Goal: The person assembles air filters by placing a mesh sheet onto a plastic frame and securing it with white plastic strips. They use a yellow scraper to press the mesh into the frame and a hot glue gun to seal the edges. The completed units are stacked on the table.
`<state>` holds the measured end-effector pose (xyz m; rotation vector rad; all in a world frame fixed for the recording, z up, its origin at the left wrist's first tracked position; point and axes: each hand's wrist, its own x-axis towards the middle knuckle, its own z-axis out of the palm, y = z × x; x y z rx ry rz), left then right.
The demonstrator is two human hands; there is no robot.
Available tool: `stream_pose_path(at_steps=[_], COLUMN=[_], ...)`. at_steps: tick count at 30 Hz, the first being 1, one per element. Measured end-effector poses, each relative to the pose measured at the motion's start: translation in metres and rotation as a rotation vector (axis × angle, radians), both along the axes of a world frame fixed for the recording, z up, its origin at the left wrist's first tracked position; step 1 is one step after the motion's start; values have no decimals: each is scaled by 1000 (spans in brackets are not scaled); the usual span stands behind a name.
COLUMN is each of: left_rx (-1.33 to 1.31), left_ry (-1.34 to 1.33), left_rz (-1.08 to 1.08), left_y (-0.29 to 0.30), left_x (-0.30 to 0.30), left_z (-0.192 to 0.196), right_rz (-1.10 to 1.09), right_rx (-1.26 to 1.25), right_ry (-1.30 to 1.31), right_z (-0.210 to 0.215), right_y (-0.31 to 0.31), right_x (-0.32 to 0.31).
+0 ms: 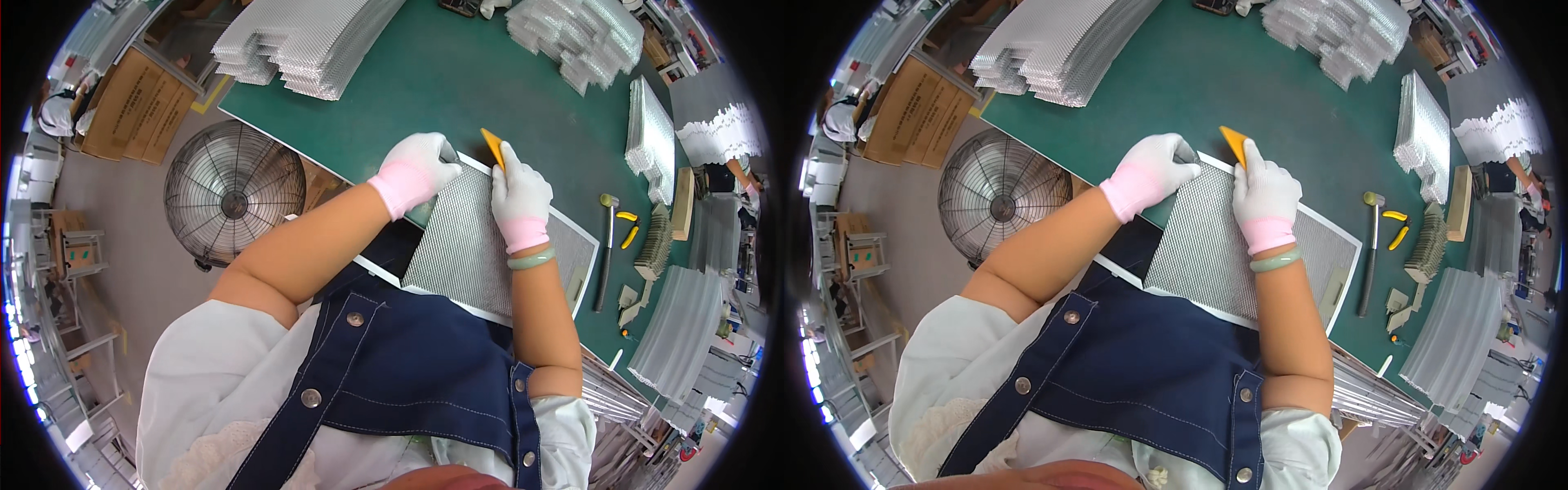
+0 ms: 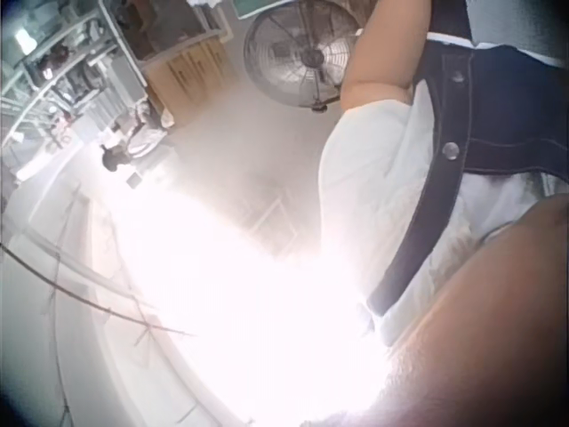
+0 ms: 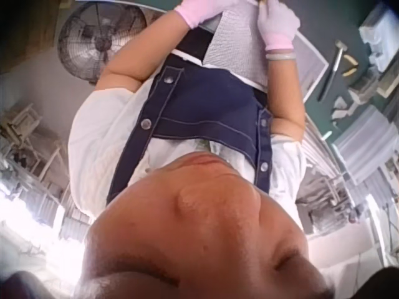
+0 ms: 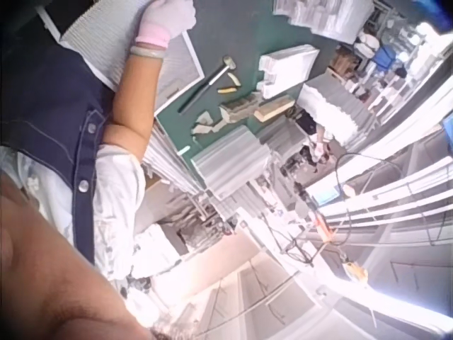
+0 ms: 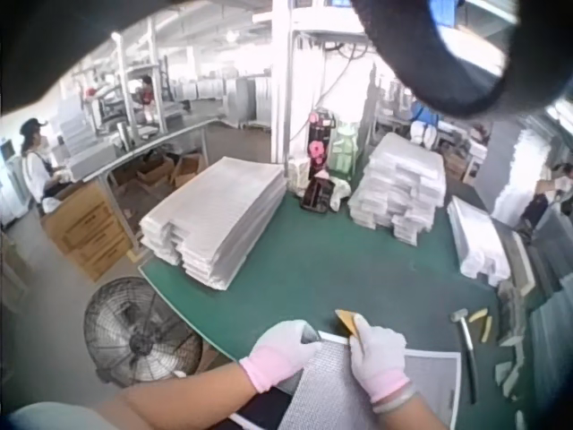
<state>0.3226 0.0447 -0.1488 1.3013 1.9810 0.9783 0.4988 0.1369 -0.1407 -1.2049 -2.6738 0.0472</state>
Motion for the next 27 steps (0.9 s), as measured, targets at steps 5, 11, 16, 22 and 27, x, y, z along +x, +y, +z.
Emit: stream_pose_path(at_steps=[5, 11, 16, 22, 27], left_rx=[-69, -31, -35, 29, 471], left_ry=[-714, -603, -410, -378, -82], left_rz=[83, -26, -34, -70, -132], left_y=[-34, -59, -63, -71, -78], left_x=[7, 13, 22, 28, 33], left_z=[34, 72, 83, 85, 60], right_rz=[301, 252, 172, 112, 106], right_rx=[-164, -215, -112, -144, -123], right_ry=[286, 362, 282, 352, 439], right_z=[37, 87, 101, 104, 97], right_y=[-8, -42, -66, -78, -78], right_x=[22, 36, 44, 47, 47])
